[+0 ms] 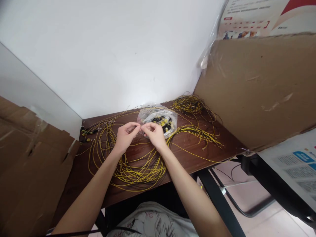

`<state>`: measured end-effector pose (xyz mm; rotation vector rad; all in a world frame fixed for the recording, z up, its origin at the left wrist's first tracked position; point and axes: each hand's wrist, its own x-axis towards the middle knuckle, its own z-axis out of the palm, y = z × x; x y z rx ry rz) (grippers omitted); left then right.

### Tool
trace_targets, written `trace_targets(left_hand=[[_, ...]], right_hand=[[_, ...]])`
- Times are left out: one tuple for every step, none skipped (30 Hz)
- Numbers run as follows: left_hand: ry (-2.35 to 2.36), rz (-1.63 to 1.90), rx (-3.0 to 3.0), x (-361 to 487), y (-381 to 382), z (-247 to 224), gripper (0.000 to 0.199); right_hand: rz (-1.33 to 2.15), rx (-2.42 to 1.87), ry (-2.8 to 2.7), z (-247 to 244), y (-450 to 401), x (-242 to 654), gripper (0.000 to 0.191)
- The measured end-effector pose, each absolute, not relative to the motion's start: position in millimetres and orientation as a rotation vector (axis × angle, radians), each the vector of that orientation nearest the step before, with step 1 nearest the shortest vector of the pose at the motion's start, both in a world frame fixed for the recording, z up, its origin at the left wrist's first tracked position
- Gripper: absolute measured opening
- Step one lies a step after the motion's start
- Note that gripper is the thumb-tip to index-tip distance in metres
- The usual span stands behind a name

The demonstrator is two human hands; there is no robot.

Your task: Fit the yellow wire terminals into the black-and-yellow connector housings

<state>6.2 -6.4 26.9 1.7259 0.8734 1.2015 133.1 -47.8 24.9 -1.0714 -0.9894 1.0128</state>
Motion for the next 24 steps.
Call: trace_targets(left_hand=[[0.873,1.202,1.724,6.1,-6.1,26.6,0.016],[0.874,1.201,1.721,6.0,-5.7,26.2,0.016],[0.875,1.198,1.72,5.8,-5.3,25.7,0.016],[0.874,1.193,1.72,5.6,-4.9,25.2,0.016],[0.873,1.186,1.722,5.4,-4.5,24.8,0.016],[0.871,1.181,1.725,5.3,-4.2,24.5,0.017],[0.87,1.179,1.727,5.1,-4.0,24.4,0.016],[0.871,1.176,1.729,5.0,-3.9,24.5,0.016],[0.873,1.173,1.727,5.1,-4.1,24.9,0.016],[0.877,1.172,1.722,5.2,-4.4,25.4,0.015],[0.88,1.169,1.713,5.4,-4.8,26.2,0.015],[0.882,1.166,1.7,5.8,-5.3,27.0,0.015],[0.884,1.164,1.686,6.2,-5.9,27.8,0.014],[0.885,1.166,1.67,6.6,-6.5,28.7,0.014],[0.886,1.171,1.654,7.0,-7.1,29.4,0.013],[0.886,1.176,1.64,7.4,-7.5,30.1,0.013],[0.887,1.183,1.628,7.7,-7.8,30.6,0.013],[0.887,1.188,1.62,7.9,-8.0,31.1,0.013],[0.887,1.189,1.615,7.9,-8.2,31.3,0.013],[0.887,1.189,1.613,8.0,-8.2,31.4,0.013],[0.887,1.188,1.612,7.9,-8.2,31.4,0.013],[0.887,1.188,1.611,7.9,-8.2,31.3,0.013],[0.888,1.189,1.612,7.9,-8.2,31.0,0.013],[0.887,1.19,1.612,7.9,-8.3,30.7,0.013]], right_hand=[[1.013,-1.074,-0.993,25.2,-47.8,133.0,0.027],[1.012,-1.075,-0.996,25.5,-47.9,133.0,0.027],[1.012,-1.076,-0.997,25.7,-48.0,132.9,0.027],[1.011,-1.075,-0.997,25.9,-48.1,132.8,0.027],[1.011,-1.072,-0.997,26.0,-48.2,132.7,0.026],[1.013,-1.068,-0.999,26.0,-48.4,132.6,0.025],[1.014,-1.066,-1.002,26.0,-48.5,132.5,0.025],[1.015,-1.066,-1.006,25.9,-48.6,132.4,0.024],[1.015,-1.069,-1.011,25.8,-48.7,132.4,0.024],[1.014,-1.073,-1.014,25.7,-48.8,132.4,0.025],[1.013,-1.077,-1.016,25.6,-48.8,132.4,0.025],[1.012,-1.078,-1.015,25.5,-48.7,132.5,0.026],[1.012,-1.076,-1.013,25.4,-48.6,132.5,0.027],[1.014,-1.072,-1.009,25.4,-48.5,132.6,0.028],[1.016,-1.068,-1.006,25.3,-48.4,132.7,0.029],[1.018,-1.066,-1.003,25.1,-48.3,132.8,0.03],[1.017,-1.065,-1.002,24.8,-48.2,133.0,0.03],[1.013,-1.065,-1.006,24.4,-48.1,133.1,0.03],[1.008,-1.066,-1.011,23.7,-47.9,133.3,0.029],[1.001,-1.065,-1.02,22.9,-47.8,133.5,0.029],[0.993,-1.063,-1.03,22.0,-47.6,133.8,0.028],[0.982,-1.06,-1.045,20.9,-47.5,134.0,0.027],[0.966,-1.06,-1.063,19.9,-47.3,134.4,0.026],[0.939,-1.068,-1.084,19.0,-47.2,134.7,0.025]])
